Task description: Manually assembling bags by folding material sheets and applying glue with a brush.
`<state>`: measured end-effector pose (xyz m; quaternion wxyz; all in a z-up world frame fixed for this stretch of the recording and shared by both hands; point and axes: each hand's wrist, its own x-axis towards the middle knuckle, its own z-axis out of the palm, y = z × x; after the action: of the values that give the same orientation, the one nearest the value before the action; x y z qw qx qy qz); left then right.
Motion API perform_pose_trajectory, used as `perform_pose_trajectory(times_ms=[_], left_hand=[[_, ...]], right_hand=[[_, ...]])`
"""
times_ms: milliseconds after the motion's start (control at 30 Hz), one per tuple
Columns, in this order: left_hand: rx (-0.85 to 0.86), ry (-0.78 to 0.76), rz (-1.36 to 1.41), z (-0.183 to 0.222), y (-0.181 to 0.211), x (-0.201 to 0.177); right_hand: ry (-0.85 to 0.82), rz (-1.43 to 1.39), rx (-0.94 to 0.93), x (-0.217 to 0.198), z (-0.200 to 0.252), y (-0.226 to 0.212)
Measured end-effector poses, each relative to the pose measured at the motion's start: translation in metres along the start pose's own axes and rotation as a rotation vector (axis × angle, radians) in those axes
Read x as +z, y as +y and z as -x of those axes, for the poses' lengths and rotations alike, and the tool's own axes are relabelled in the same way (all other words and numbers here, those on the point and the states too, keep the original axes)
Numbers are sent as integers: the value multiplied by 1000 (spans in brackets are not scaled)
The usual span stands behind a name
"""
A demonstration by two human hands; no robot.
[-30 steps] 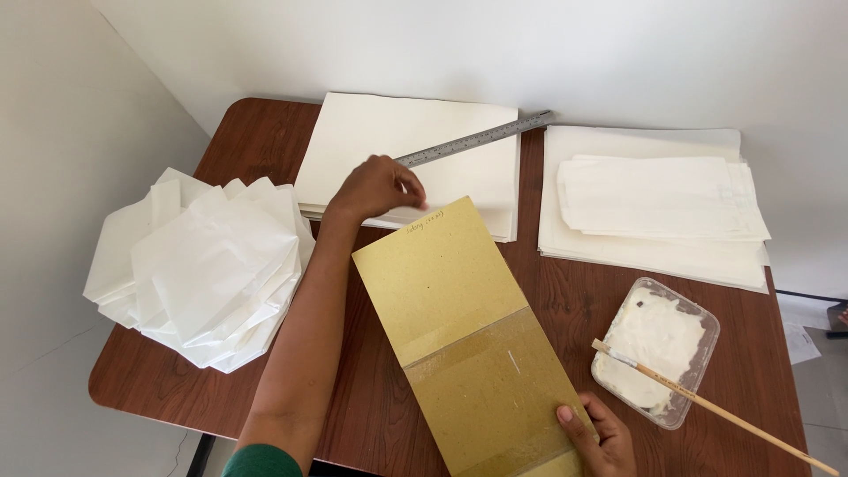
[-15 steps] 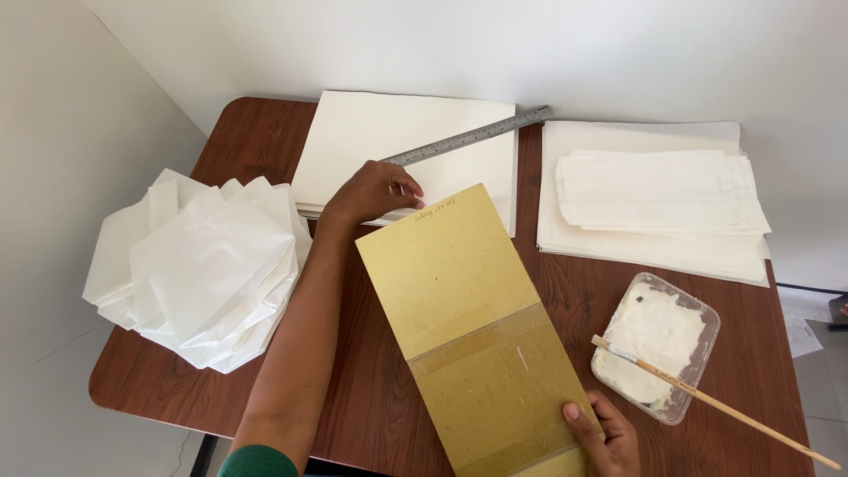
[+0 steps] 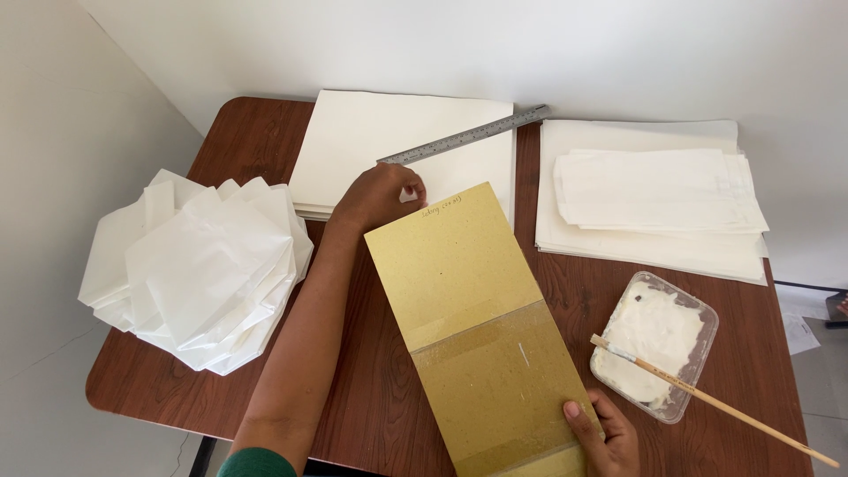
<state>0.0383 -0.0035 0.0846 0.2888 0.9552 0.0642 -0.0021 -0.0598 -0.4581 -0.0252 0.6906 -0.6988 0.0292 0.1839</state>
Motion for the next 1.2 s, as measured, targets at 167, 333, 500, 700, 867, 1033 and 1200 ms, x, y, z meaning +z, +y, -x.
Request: perform_pose_trajectory(times_ms=[167, 333, 500, 700, 867, 1033, 1200], left_hand=[[64, -1, 88, -3, 4, 5], [43, 57, 130, -9, 5, 13], [56, 143, 101, -11, 4, 17], [-13, 194, 100, -10, 17, 5], [-239, 218, 514, -33, 11, 5], [-40, 464, 518, -59, -2, -1], [81, 705, 153, -82, 0, -23]], right_hand=[[-8, -65, -12, 4, 2, -3], [-11, -44, -22, 1, 1, 0], [-9, -104, -38, 2, -1, 6], [-17, -105, -31, 4, -2, 4], [35, -111, 16, 8, 2, -3], [45, -131, 27, 10, 2, -6], [46, -112, 33, 11, 2, -7]])
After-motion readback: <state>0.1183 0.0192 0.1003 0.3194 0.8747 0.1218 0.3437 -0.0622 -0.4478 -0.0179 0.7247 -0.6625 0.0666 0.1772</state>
